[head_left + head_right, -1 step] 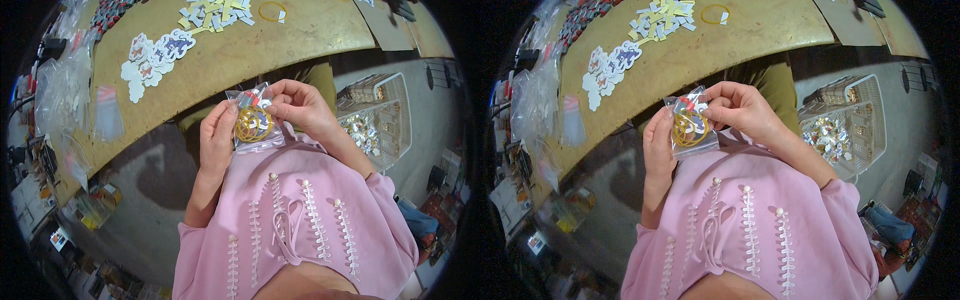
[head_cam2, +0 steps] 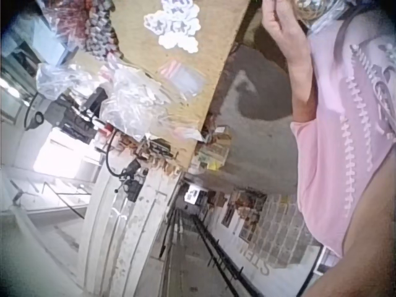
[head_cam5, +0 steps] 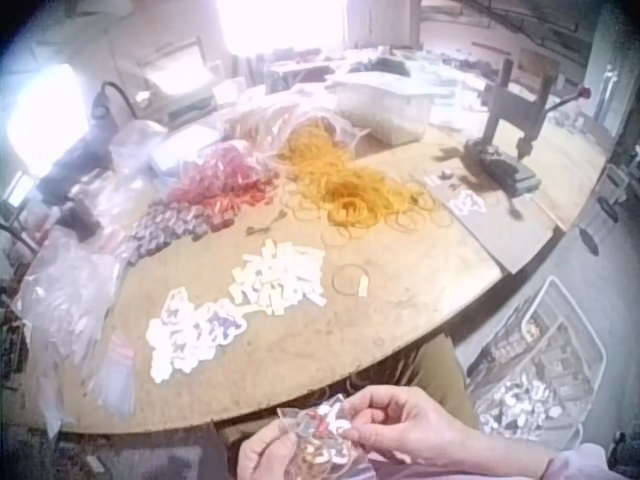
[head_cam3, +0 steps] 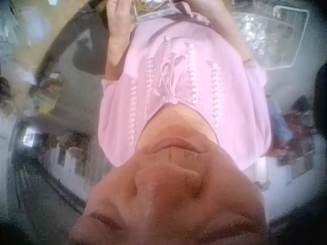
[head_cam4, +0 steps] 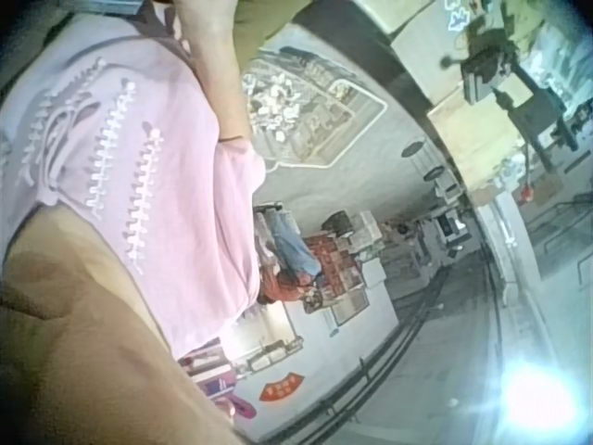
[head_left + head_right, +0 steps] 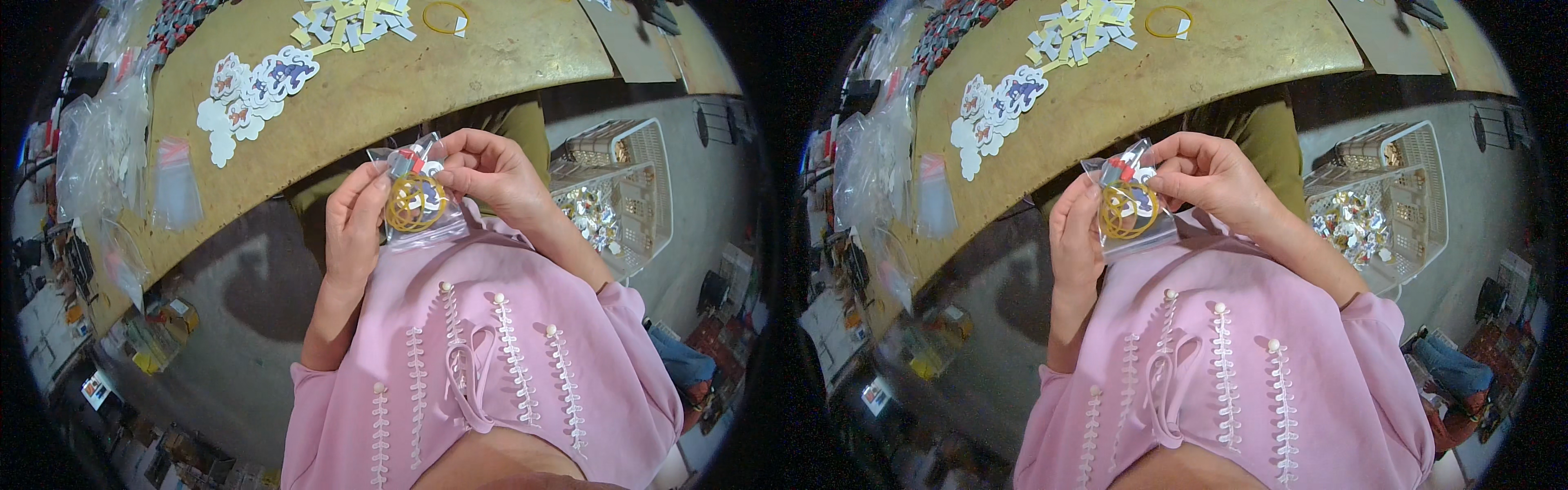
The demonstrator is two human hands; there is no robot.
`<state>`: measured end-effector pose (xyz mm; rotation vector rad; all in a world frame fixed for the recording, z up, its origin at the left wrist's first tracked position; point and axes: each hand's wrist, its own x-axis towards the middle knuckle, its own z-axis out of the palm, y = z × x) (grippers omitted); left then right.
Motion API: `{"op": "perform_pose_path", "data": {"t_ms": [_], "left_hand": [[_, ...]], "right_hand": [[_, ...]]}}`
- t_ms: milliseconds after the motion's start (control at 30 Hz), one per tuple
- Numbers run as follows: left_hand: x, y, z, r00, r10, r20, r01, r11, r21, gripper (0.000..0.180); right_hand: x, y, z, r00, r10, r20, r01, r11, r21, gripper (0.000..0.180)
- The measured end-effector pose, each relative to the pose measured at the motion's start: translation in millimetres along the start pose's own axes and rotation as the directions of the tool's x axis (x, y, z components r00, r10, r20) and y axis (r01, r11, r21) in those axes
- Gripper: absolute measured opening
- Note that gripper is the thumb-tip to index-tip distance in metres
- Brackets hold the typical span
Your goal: The person assembles small craft kits by placing a sticker, a small rectangular piece, a red plastic component, and a yellow rubber band into a clear plastic bag. The person repeats this process multiple times, handling each item individually and sealing the bags.
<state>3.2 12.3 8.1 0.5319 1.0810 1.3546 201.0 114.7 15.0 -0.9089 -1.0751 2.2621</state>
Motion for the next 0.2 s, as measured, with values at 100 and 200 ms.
{"op": "perform_pose_path", "data": {"t_ms": [100, 200], "left_hand": [[-2.3, 3.8, 5.7, 0.997, 0.073, 0.028, -0.075, 0.994, 0.073, 0.028], [-3.0, 2.3, -1.2, 0.992, 0.085, 0.096, -0.101, 0.980, 0.169, 0.041]], "right_hand": [[0.6, -0.8, 0.2, 1.000, 0.008, -0.013, -0.008, 1.000, -0.009, 0.025], [0.4, -1.5, 1.5, 1.000, 0.018, -0.022, -0.019, 1.000, -0.024, 0.024]]}}
